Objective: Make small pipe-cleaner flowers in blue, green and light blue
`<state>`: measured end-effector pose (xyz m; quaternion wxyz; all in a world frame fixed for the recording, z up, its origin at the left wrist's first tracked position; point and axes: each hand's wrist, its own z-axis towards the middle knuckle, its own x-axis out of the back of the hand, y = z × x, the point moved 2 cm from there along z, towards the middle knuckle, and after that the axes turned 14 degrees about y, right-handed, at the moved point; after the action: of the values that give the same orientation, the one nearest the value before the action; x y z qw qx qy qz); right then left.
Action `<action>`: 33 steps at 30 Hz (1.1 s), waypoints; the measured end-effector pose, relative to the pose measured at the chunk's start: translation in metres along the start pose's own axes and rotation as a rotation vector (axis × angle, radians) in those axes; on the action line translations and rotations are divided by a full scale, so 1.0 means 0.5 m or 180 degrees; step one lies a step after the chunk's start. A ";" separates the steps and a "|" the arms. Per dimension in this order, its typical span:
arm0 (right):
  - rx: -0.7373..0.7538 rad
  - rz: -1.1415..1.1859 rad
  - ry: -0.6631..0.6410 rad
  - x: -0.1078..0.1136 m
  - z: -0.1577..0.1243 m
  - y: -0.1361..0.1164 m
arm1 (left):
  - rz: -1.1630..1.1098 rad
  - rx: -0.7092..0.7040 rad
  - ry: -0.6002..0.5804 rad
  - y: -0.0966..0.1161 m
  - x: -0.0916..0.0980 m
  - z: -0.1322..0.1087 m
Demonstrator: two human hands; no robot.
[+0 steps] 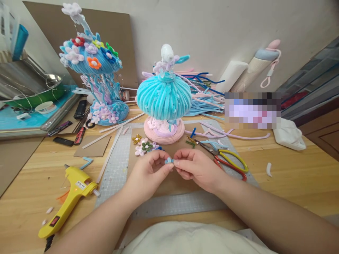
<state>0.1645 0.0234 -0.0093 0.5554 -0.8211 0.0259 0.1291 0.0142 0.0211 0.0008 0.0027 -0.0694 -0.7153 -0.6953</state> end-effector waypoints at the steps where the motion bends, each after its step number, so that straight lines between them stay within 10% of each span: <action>1: 0.0076 -0.0025 0.0053 0.000 0.000 0.000 | -0.0357 0.0293 -0.0010 -0.004 -0.002 0.002; 8: 0.1302 -0.1058 0.0216 0.010 -0.006 -0.027 | -0.1561 0.1505 -0.0330 -0.008 -0.004 -0.001; 15: 0.2994 -0.2506 -0.0220 0.015 -0.023 -0.047 | -0.1460 0.1710 -0.0477 0.000 0.002 -0.004; 33: 0.3561 -0.3264 0.0260 0.002 -0.033 -0.026 | -0.1038 0.0864 -0.0069 -0.020 -0.010 -0.003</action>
<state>0.1707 0.0134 0.0081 0.8780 -0.3304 -0.2769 -0.2081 0.0178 0.0187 -0.0095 -0.1082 0.0408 -0.8042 -0.5831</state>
